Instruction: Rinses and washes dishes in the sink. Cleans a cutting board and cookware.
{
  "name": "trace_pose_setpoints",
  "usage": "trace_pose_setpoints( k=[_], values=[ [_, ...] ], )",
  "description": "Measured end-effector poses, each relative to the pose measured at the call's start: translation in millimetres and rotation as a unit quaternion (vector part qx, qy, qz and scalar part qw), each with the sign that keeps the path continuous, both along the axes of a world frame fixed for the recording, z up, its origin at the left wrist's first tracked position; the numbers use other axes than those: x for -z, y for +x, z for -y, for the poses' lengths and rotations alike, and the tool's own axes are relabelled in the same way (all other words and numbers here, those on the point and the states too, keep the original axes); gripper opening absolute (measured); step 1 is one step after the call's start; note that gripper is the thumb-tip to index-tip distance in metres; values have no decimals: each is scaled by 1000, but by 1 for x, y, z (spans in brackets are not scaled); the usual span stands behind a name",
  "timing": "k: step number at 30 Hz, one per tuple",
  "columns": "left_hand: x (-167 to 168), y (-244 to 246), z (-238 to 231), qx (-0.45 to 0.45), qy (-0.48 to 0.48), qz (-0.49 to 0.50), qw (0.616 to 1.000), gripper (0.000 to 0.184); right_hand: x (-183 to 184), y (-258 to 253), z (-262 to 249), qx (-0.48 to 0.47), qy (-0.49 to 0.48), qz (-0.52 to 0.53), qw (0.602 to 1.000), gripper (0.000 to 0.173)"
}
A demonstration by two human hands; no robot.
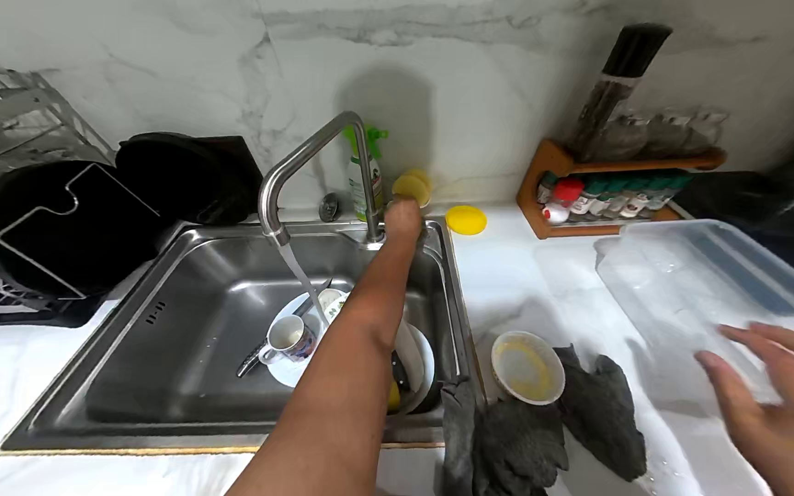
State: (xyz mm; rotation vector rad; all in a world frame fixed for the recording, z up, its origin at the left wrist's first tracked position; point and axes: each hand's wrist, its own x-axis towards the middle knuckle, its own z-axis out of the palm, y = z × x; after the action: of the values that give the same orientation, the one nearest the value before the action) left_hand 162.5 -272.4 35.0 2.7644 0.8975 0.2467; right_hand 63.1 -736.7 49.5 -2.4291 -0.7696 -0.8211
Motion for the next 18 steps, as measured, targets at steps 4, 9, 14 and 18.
trace_pose_setpoints(
  k=[4, 9, 14, 18],
  values=[
    [-20, -5, -2, -1, -10, -107, 994, 29, -23, 35, -96, -117, -62, -70, 989, 31],
    [-25, -14, -13, 44, -24, -109, 993, 31, -15, 117, -234, -139, -198, -302, 922, 30],
    [-6, -44, -35, 116, -5, 45, 992, 40, 43, 170, -312, -75, -268, -335, 900, 46],
    [16, -122, -14, 103, -185, 159, 964, 25, 30, 143, -325, -72, -329, -305, 891, 31]
  ],
)
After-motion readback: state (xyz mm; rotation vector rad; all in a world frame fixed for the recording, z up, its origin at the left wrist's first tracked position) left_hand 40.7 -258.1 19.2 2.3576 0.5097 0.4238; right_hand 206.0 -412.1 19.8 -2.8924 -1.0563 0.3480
